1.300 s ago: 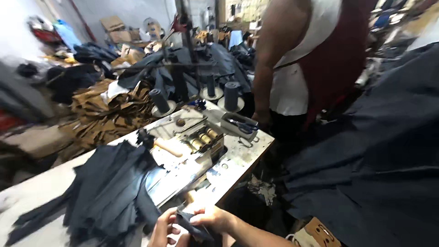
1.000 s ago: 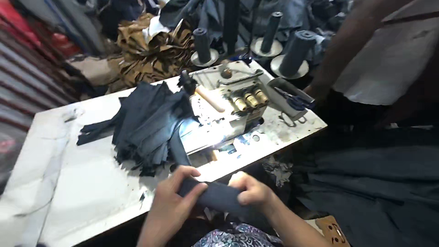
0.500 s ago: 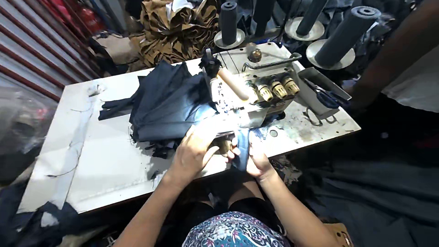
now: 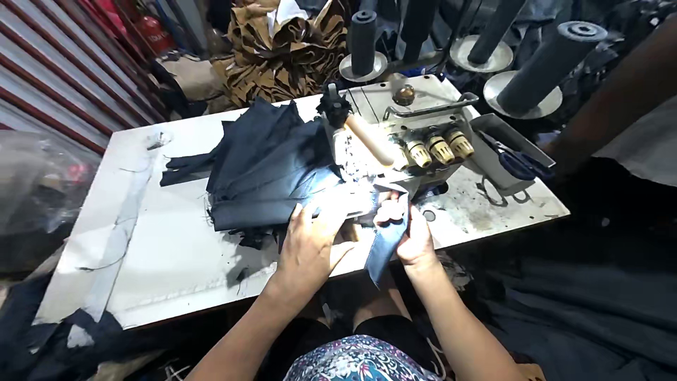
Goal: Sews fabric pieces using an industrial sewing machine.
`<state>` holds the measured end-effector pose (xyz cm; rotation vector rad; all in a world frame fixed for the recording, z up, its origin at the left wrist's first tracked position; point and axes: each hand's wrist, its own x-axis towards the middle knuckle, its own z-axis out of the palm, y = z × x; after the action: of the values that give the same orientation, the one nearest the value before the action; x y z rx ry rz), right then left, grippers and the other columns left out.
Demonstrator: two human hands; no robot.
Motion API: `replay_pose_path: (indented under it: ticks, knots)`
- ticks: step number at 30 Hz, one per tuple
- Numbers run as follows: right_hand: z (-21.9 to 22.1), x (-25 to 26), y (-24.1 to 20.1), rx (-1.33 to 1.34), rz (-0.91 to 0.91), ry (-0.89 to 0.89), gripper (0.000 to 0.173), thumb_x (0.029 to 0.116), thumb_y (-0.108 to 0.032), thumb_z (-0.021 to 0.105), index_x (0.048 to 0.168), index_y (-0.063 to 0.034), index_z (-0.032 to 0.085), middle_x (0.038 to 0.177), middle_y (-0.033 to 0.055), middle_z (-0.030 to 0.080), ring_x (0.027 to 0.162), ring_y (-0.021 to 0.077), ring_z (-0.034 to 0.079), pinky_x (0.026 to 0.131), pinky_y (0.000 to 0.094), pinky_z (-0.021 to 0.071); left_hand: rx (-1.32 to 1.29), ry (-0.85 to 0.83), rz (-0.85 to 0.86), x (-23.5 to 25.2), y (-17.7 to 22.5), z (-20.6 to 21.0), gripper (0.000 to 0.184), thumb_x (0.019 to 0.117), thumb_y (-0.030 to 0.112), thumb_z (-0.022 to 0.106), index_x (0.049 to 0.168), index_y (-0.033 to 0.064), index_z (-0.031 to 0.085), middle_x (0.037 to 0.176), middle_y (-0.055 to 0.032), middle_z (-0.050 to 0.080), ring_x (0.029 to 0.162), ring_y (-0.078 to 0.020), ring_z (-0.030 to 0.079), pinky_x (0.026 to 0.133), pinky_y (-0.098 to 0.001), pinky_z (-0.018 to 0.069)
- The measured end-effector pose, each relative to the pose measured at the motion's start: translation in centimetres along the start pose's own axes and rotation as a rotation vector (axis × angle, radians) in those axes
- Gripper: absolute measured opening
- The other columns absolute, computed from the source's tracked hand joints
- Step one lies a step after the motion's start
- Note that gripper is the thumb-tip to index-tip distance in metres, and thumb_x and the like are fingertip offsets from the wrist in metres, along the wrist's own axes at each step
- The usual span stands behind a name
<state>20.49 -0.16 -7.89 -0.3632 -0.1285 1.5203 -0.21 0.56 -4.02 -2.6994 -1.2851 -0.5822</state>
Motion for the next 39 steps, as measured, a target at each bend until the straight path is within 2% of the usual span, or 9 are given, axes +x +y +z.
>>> replay_pose_path:
  ticks: [5,13,16,19,22,27,29,34,39]
  knots:
    - [1.3,0.0,0.6,-0.028,-0.05,0.119,0.05,0.1115,-0.036,0.02,0.098,-0.0127,0.063,0.076,0.0013,0.065,0.066,0.0101,0.066,0.063,0.025,0.0585,-0.047,0.008,0.014,1.5,-0.9,0.0,0.048,0.097,0.053,0.058,0.116,0.0126,0.075,0.122,-0.0066,0.072,0.124,-0.0344,0.06,0.108,-0.0537,0.0439]
    - [0.3,-1.6,1.3,-0.459,-0.078,0.053,0.036,0.1112,-0.02,0.029,0.099,-0.0111,0.061,0.066,-0.0022,0.061,0.062,0.0087,0.064,0.067,0.0261,0.0591,-0.169,-0.099,0.012,3.3,-2.9,-0.7,0.062,0.1038,0.061,0.036,0.143,0.0199,0.063,0.155,-0.0045,0.052,0.15,-0.0312,0.037,0.123,-0.057,0.0248]
    - [0.1,-4.0,2.0,-0.811,-0.076,-0.221,0.019,0.099,-0.01,0.046,0.091,-0.0114,0.064,0.074,-0.0059,0.067,0.067,0.0042,0.065,0.066,0.0233,0.0566,-0.437,0.02,-0.107,1.2,-0.1,-2.5,0.071,0.0958,0.072,0.043,0.112,0.0112,0.078,0.136,-0.0126,0.065,0.137,-0.0319,0.052,0.116,-0.0614,0.0349]
    - [0.4,-5.6,1.7,-0.781,0.026,-0.556,0.013,0.0986,-0.017,0.062,0.095,-0.0215,0.073,0.087,-0.0159,0.071,0.079,-0.0053,0.065,0.072,0.0176,0.0553,-0.609,0.101,-0.069,-0.7,1.9,-4.0,0.035,0.0903,0.044,0.071,0.083,0.0106,0.077,0.109,-0.0034,0.071,0.102,-0.0146,0.065,0.089,-0.0405,0.0545]
    - [0.5,-5.1,0.2,-0.561,0.088,-0.797,0.013,0.0986,-0.033,0.065,0.101,-0.0269,0.076,0.091,-0.0152,0.073,0.08,-0.0058,0.067,0.071,0.0157,0.0557,-0.563,0.178,-0.094,-0.9,-0.4,-6.8,0.027,0.0934,0.031,0.07,0.101,0.0059,0.074,0.112,-0.0065,0.07,0.104,-0.0141,0.066,0.09,-0.0347,0.0564]
    - [-0.7,-2.8,-1.0,-0.374,0.034,-0.584,0.023,0.0943,-0.043,0.069,0.09,-0.0222,0.078,0.067,-0.0098,0.07,0.064,0.0023,0.068,0.072,0.0237,0.0601,0.031,0.258,-0.325,1.1,-8.2,-8.4,0.031,0.0992,0.014,0.062,0.121,-0.0085,0.064,0.134,-0.0336,0.056,0.129,-0.0568,0.048,0.107,-0.0775,0.0296]
    - [-1.2,-1.8,0.0,-0.447,0.055,-0.331,0.022,0.0969,-0.031,0.062,0.083,-0.0187,0.072,0.062,-0.0064,0.064,0.059,0.0052,0.064,0.069,0.0256,0.0584,0.057,0.243,-0.178,1.3,-6.9,-6.3,0.037,0.0983,0.009,0.058,0.132,-0.0034,0.061,0.148,-0.0278,0.05,0.144,-0.052,0.038,0.114,-0.0769,0.0208]
    - [-2.5,-1.2,0.4,-0.359,0.077,-0.181,0.038,0.1057,-0.025,0.036,0.086,-0.0154,0.067,0.059,-0.0065,0.059,0.054,0.0038,0.06,0.063,0.0213,0.0565,-0.15,0.102,0.208,0.2,-2.4,0.3,0.033,0.0999,0.018,0.056,0.126,0.0051,0.071,0.125,-0.0125,0.071,0.118,-0.0312,0.067,0.106,-0.0503,0.0497]
    - [-2.2,-0.2,-0.7,-0.137,0.042,-0.22,0.043,0.11,-0.033,0.033,0.094,-0.0136,0.069,0.059,-0.0067,0.056,0.053,0.0037,0.059,0.058,0.0195,0.0551,-0.165,0.093,0.238,-0.4,-2.8,1.3,0.046,0.1014,0.037,0.055,0.136,0.0087,0.065,0.138,-0.0127,0.064,0.13,-0.031,0.06,0.117,-0.0566,0.0366]
